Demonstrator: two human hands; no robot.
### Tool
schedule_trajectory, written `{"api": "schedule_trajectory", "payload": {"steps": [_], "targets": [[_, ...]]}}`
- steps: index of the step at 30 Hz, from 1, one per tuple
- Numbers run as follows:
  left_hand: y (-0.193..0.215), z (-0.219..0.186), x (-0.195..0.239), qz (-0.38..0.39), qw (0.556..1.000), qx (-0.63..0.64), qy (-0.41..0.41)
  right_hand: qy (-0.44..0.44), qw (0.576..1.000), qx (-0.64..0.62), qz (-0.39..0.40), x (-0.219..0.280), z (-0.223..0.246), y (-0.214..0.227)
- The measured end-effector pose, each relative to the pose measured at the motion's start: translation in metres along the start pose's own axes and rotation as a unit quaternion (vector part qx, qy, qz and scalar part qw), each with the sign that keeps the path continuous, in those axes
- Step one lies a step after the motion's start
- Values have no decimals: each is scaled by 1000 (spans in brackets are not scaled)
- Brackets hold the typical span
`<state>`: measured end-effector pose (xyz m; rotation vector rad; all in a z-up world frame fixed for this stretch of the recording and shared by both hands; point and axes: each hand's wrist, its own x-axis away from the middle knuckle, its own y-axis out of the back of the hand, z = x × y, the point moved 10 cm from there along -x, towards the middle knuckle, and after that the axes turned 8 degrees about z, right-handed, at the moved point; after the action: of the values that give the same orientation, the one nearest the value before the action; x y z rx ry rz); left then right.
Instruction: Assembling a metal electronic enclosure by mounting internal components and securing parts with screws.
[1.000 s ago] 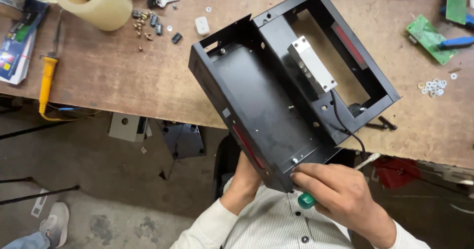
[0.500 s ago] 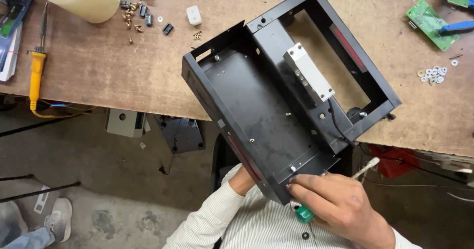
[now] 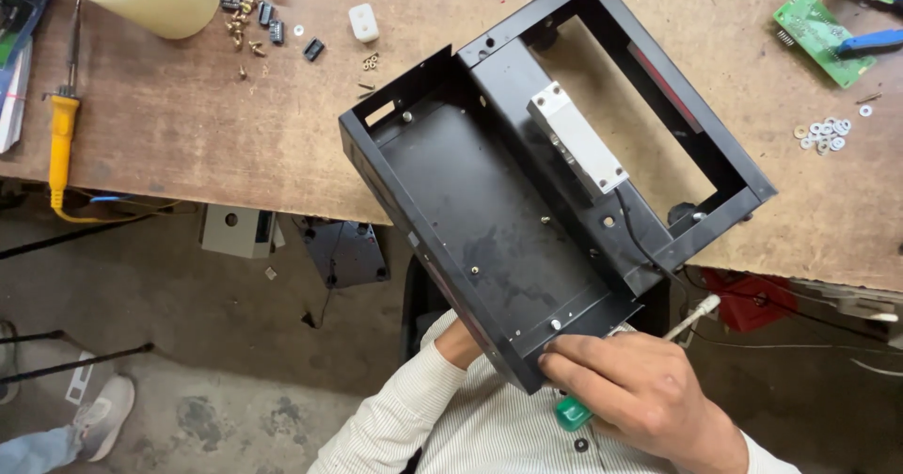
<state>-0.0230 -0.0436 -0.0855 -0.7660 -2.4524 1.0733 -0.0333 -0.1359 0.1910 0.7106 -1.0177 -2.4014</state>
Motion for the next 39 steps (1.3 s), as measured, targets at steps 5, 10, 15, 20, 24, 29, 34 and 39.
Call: {"api": "schedule_trajectory", "payload": {"steps": [5,10,15,20,24,29,34,39], "targets": [[0,7,4,3,998,51,22,9,1000,-10,3,0,1,0],[0,10,10,1,994,102,37,3,1000,-12,3,2,-1,-3],[1,12,12,3,987,150,54,14,1000,-23,8,0,-1,-1],[5,11,9,6,978,197,66,38,999,-5,0,-6,-1,7],[7,-4,3,-6,977,195,81,32,999,-10,3,-15,-7,9],[7,-25,-14,-102,963,234,86,17,1000,-13,-17,-21,-24,14],[-29,-74,-37,-62,958,273,68,-43,998,23,-47,-30,-40,21],[-84,-117,-63,105,959,261,41,-159,981,96,-59,-1,-55,55]]}}
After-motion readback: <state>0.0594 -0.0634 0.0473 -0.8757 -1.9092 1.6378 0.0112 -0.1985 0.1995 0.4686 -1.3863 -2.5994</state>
